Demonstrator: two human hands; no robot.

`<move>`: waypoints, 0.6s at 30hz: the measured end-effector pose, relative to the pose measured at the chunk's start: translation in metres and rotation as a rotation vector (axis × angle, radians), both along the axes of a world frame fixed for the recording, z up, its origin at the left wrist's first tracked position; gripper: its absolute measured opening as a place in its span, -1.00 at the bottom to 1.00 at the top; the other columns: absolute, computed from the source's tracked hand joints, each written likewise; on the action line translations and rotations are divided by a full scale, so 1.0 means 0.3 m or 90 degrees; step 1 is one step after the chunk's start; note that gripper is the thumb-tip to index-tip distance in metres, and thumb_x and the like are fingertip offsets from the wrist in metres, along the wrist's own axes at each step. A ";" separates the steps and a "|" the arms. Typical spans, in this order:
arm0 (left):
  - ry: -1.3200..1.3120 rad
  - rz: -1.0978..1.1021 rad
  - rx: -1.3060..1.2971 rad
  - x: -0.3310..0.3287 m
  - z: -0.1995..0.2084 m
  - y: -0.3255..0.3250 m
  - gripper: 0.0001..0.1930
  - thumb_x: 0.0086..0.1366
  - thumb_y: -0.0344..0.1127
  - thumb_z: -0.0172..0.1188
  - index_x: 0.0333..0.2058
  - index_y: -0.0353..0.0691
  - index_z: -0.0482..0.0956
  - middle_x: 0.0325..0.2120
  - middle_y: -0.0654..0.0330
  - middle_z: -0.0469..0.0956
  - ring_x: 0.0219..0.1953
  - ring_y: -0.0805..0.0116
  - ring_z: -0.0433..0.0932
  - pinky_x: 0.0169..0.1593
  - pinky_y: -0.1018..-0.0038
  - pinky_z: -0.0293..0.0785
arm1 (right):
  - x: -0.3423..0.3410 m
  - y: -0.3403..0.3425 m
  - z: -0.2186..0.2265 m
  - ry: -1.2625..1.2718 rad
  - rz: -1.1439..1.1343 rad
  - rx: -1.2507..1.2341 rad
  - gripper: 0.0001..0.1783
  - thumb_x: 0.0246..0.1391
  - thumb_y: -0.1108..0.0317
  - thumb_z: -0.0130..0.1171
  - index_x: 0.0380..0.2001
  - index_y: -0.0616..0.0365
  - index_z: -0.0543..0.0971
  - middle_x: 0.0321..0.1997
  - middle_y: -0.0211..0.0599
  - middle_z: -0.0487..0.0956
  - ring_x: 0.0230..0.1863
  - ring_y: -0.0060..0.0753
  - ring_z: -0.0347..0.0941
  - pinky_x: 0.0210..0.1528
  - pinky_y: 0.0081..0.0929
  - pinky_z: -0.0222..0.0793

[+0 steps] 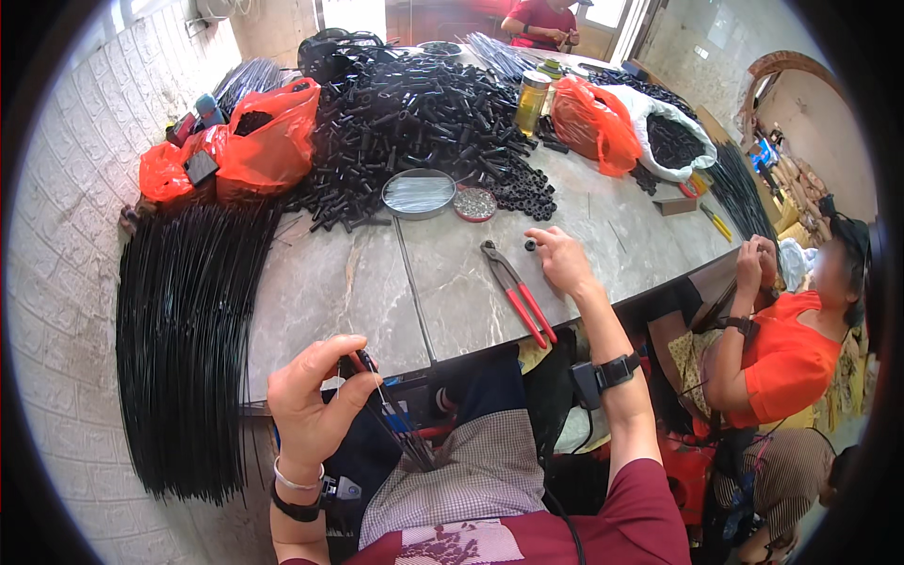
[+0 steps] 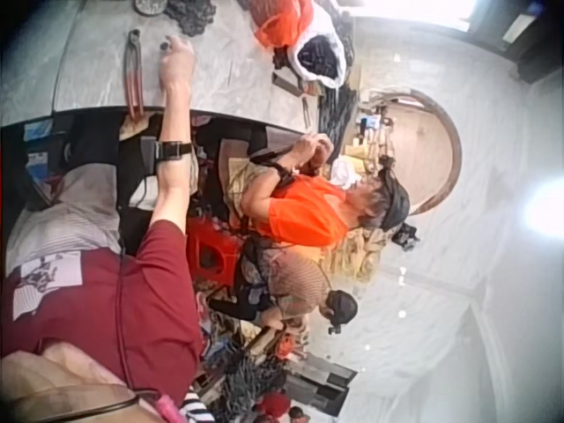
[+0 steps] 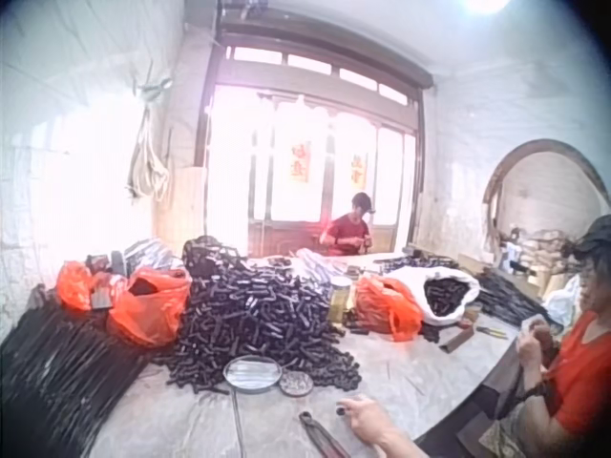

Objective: The recorder is assembling the internal rib structure of umbrellas at a factory workbench.

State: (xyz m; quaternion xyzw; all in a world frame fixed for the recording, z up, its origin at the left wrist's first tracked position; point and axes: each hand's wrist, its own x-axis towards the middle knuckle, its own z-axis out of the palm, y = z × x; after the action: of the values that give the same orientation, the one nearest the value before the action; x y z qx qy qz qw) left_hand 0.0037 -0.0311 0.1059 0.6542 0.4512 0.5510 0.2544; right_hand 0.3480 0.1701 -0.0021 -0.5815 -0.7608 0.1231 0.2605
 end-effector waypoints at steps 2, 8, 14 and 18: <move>-0.003 0.000 0.004 0.000 0.000 -0.003 -0.67 0.03 -0.52 0.35 -0.17 -0.32 0.57 -0.47 0.17 0.59 -0.41 0.46 0.57 -0.35 0.60 0.45 | -0.002 0.003 0.006 -0.032 0.009 -0.009 -0.67 0.00 0.52 0.05 -0.13 0.05 0.59 -0.22 -0.09 0.52 -0.15 -0.04 0.49 -0.09 -0.24 0.40; -0.046 -0.009 0.005 0.005 0.004 -0.018 -0.68 0.04 -0.53 0.34 -0.17 -0.35 0.57 -0.46 0.16 0.59 -0.39 0.45 0.58 -0.33 0.61 0.48 | 0.034 0.032 -0.028 0.006 0.007 -0.024 -0.71 -0.02 0.49 0.11 -0.18 0.07 0.61 -0.24 -0.12 0.55 -0.20 -0.08 0.51 -0.12 -0.29 0.42; -0.021 0.009 0.013 -0.014 -0.004 -0.025 -0.66 0.04 -0.56 0.32 -0.15 -0.38 0.56 -0.43 0.16 0.59 -0.39 0.50 0.55 -0.32 0.64 0.46 | -0.043 -0.052 0.087 0.359 0.084 -0.212 -0.71 0.00 0.49 0.17 -0.15 0.19 0.60 -0.31 -0.34 0.55 -0.31 -0.53 0.48 -0.30 -0.53 0.44; 0.055 0.022 0.034 0.009 0.016 0.010 -0.64 0.00 -0.62 0.31 -0.15 -0.37 0.57 -0.38 0.19 0.57 -0.33 0.53 0.54 -0.29 0.68 0.45 | -0.215 -0.248 0.328 0.444 0.269 -0.113 -0.71 -0.02 0.56 0.16 -0.16 0.23 0.59 -0.17 -0.31 0.51 -0.21 -0.55 0.46 -0.26 -0.61 0.42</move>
State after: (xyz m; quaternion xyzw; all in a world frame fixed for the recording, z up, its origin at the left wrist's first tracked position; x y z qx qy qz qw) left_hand 0.0064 -0.0282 0.1106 0.6759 0.4582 0.5387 0.2074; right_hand 0.2834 0.0959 0.0961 -0.3564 -0.7159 0.4284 0.4206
